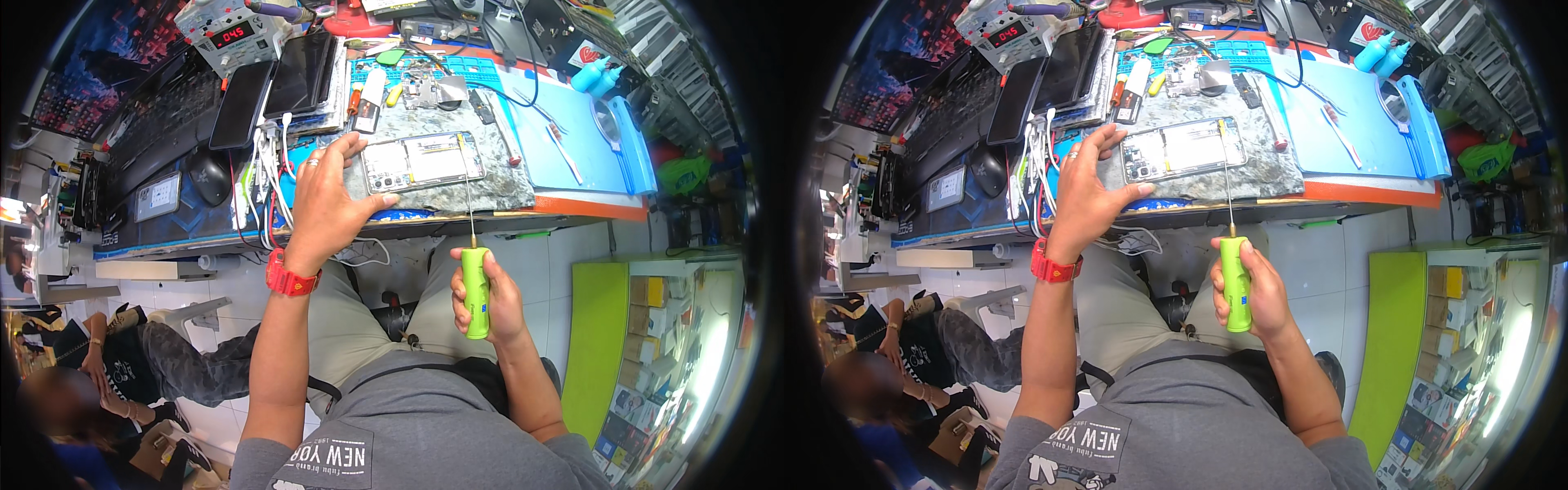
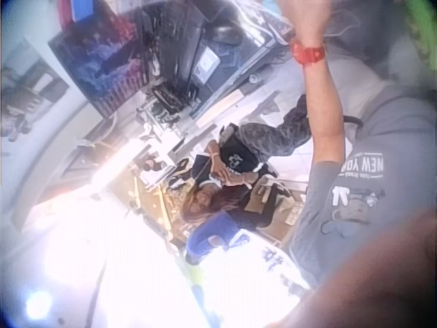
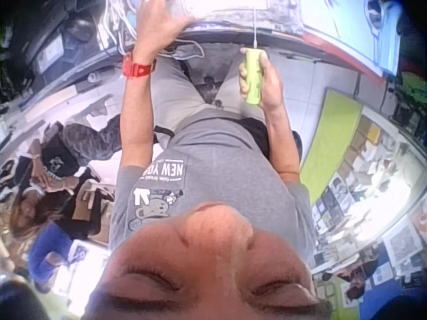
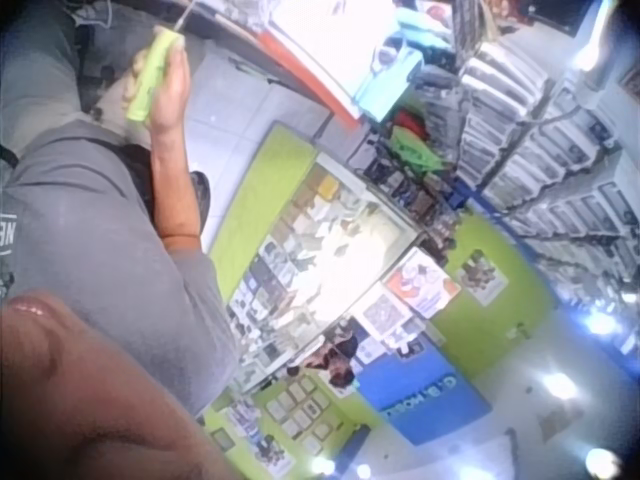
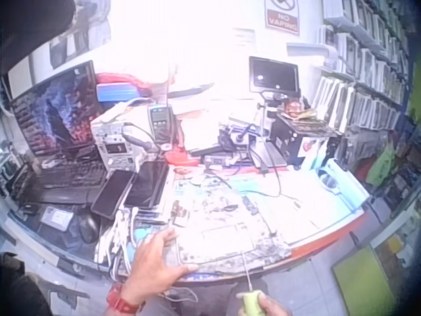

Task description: The person is repairing a mobile phone by using an electric screwdriver to remove small screws from the internal chassis and handling the motherboard and components.

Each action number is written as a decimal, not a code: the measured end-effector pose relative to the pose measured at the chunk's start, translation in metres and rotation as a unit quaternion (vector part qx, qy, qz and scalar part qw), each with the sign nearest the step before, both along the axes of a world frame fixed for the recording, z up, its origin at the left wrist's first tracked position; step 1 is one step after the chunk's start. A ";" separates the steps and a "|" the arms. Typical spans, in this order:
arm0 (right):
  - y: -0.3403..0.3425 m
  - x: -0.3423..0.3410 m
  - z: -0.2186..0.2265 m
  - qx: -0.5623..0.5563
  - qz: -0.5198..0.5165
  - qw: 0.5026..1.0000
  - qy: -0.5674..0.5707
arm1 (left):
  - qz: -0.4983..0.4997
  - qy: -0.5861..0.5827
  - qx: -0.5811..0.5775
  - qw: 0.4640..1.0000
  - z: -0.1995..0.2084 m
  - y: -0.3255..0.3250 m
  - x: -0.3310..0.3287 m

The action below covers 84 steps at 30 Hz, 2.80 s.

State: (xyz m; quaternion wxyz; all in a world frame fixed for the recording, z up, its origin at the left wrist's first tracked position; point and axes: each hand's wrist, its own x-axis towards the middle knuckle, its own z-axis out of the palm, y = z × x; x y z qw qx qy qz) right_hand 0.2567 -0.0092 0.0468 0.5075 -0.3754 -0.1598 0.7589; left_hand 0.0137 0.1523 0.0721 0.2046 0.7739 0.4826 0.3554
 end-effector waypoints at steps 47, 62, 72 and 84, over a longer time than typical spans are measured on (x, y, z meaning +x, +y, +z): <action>0.001 0.013 0.004 -0.001 -0.013 1.000 -0.009 | -0.007 0.005 -0.016 1.000 0.003 0.001 0.002; 0.001 0.015 0.006 -0.005 0.011 1.000 0.008 | -0.017 -0.009 -0.043 0.999 0.005 0.000 0.003; 0.001 0.018 0.003 0.004 0.001 1.000 0.018 | -0.005 -0.021 -0.018 1.000 -0.001 0.002 0.004; 0.001 0.021 0.002 0.006 -0.006 1.000 0.023 | -0.010 -0.013 -0.013 1.000 -0.002 0.002 0.003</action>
